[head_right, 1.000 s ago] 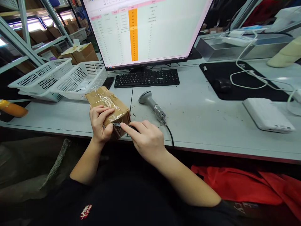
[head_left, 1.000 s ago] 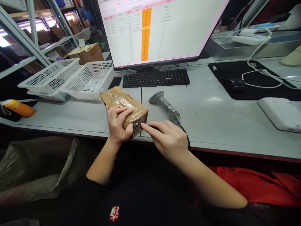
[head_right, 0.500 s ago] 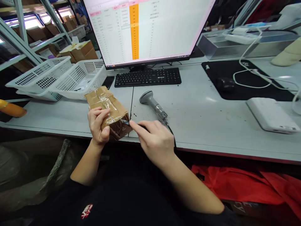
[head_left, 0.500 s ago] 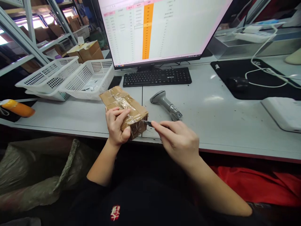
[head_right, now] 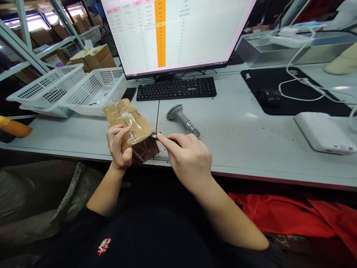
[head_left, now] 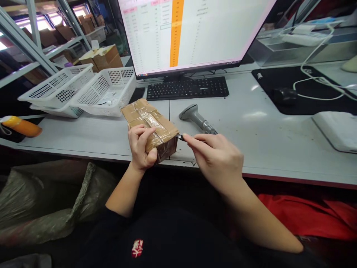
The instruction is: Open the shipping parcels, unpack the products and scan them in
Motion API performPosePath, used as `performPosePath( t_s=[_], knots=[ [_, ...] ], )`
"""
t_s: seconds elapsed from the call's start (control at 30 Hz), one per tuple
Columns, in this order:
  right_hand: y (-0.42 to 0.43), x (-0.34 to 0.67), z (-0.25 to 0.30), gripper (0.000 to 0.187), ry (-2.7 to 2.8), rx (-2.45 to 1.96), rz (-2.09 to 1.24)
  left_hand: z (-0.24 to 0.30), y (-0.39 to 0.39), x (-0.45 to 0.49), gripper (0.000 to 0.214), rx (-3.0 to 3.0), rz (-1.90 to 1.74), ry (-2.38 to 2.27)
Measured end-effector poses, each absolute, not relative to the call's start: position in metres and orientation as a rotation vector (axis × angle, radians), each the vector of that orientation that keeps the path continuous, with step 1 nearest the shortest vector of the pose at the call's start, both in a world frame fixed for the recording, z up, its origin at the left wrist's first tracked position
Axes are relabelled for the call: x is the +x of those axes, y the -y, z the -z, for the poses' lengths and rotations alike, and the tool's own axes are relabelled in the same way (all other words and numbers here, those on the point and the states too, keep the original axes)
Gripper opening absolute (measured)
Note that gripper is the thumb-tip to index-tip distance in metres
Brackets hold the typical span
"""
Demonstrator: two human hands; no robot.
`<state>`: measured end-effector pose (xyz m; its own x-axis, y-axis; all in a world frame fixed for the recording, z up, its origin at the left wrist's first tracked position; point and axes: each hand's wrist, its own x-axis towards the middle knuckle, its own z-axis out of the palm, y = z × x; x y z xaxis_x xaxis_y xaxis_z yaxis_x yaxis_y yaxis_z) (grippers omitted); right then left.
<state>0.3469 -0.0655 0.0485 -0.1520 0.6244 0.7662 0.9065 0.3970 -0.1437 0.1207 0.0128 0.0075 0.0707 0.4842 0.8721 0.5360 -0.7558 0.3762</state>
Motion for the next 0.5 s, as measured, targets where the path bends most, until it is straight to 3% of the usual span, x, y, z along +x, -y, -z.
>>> performPosePath(
  t_s=[0.13, 0.33, 0.43, 0.5],
  knots=[
    [0.067, 0.357, -0.038, 0.031, 1.853, -1.347, 0.234, -0.006, -0.006, 0.126, 0.063, -2.252, 1.822, 1.086],
    [0.073, 0.343, 0.001, 0.035, 1.319, -1.103, -0.927, -0.02, 0.01, 0.126, 0.059, -2.296, 1.674, 1.163],
    [0.074, 0.325, 0.004, 0.037, 1.096, -0.964, -1.244, -0.032, -0.023, 0.097, 0.054, -2.036, 2.028, 1.214],
    [0.07, 0.316, 0.002, 0.038, 1.109, -0.947, -1.263, -0.034, -0.049, 0.075, 0.05, -1.99, 2.304, 1.414]
  ],
)
